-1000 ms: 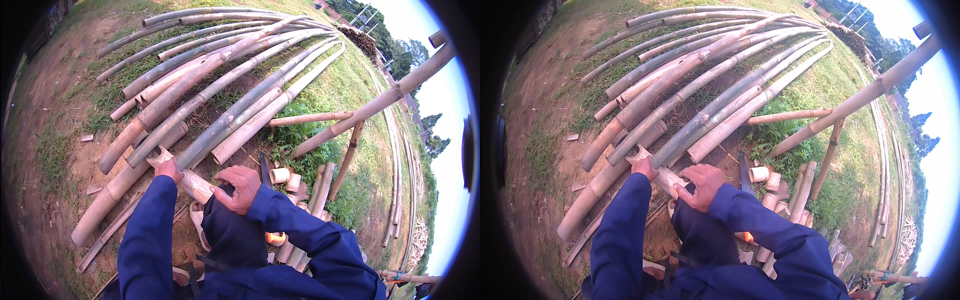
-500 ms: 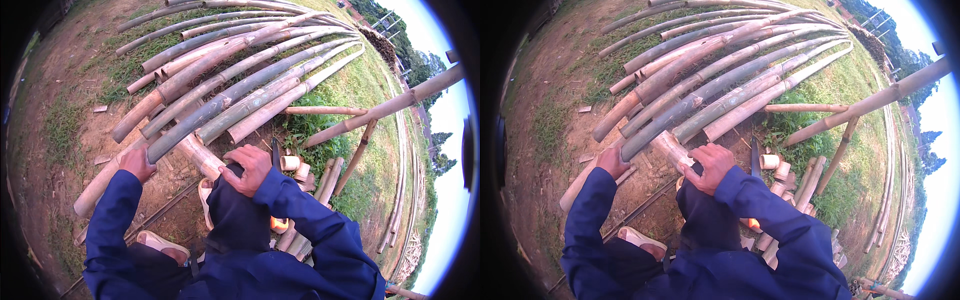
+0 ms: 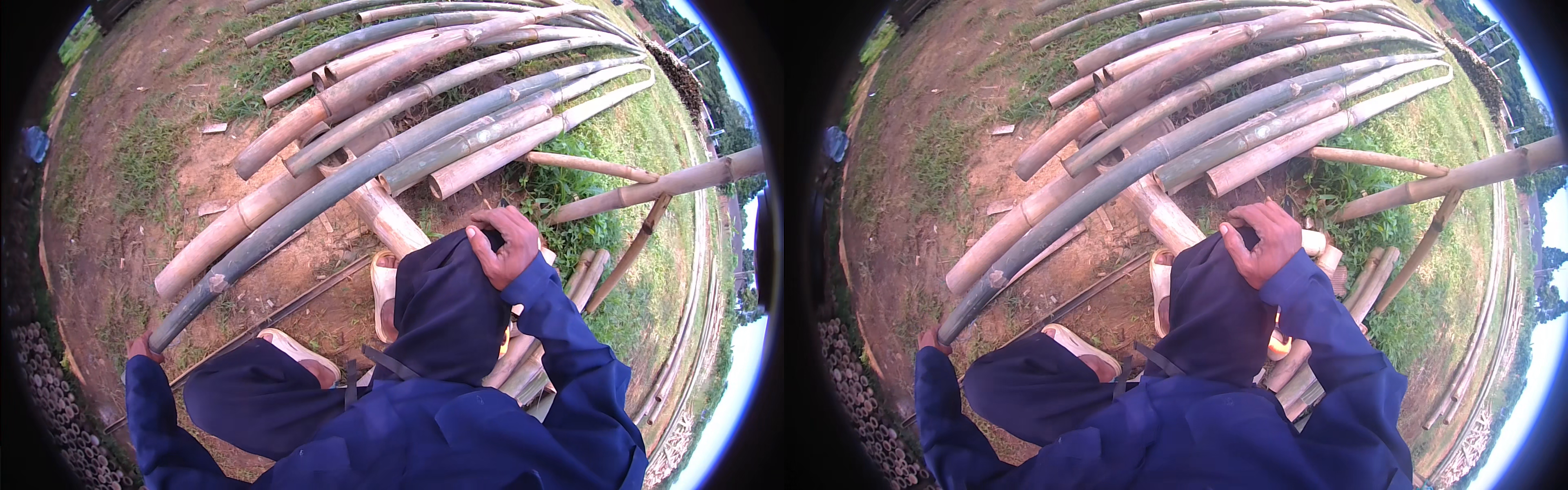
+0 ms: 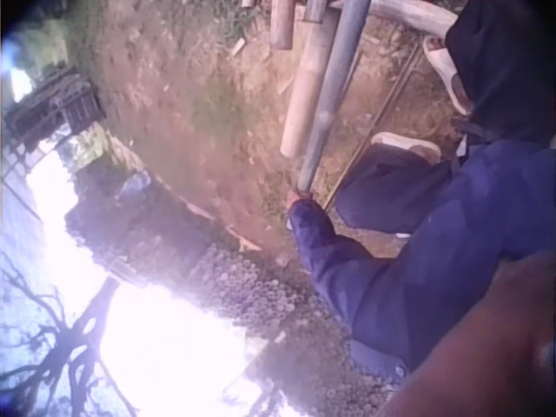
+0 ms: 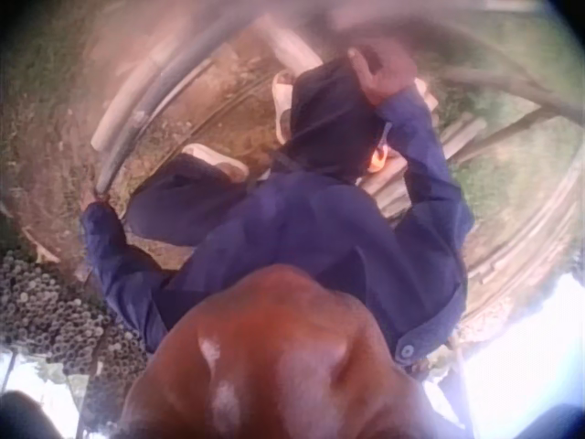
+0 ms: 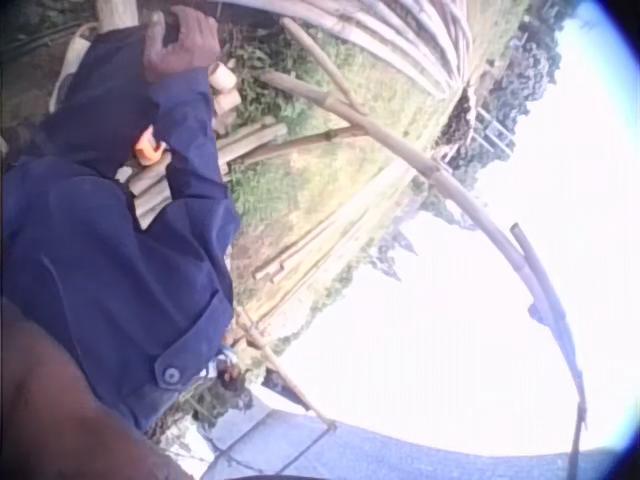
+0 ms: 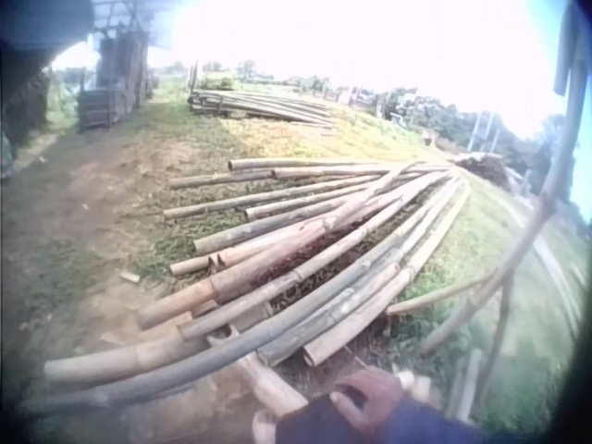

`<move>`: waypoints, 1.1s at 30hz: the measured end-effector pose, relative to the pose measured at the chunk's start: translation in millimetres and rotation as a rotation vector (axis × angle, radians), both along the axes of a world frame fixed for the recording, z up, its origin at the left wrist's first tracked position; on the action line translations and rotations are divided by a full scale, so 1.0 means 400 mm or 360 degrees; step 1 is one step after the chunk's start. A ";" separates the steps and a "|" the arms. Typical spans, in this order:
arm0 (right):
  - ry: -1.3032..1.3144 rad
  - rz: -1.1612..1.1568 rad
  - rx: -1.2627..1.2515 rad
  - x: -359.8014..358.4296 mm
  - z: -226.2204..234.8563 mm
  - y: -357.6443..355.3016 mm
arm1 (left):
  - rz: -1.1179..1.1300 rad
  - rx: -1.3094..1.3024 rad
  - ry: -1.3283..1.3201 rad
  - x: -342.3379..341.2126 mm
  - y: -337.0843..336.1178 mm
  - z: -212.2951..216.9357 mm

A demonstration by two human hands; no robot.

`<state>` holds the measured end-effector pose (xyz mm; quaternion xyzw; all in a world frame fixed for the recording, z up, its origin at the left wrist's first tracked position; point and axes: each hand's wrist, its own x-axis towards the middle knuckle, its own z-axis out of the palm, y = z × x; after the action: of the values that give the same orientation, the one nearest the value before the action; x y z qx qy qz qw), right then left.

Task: The person sits on the ground and uses a hand saw to cut bamboo poles into shorter sections. They repeatedly position the bamboo, saw through it, and place the cut pieces aside.

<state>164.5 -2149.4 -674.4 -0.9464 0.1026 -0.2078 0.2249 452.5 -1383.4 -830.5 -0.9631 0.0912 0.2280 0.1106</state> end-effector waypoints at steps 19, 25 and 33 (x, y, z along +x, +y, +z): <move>0.0029 0.0000 0.0311 0.020 -0.019 0.016 | -0.0736 -0.0717 -0.0319 -0.061 -1.197 0.005; 0.0052 -0.0059 0.0369 -0.023 -0.017 0.011 | -0.0667 -0.0783 -0.0679 -0.093 -1.259 -0.135; 0.0064 0.0013 0.0181 -0.001 -0.013 0.039 | -0.0407 -0.0591 -0.0250 -0.029 -1.215 -0.186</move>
<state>164.1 -2133.8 -679.8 -0.9366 0.1149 -0.1817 0.2769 440.8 -1869.3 -904.9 -0.9623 0.2439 0.1157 -0.0336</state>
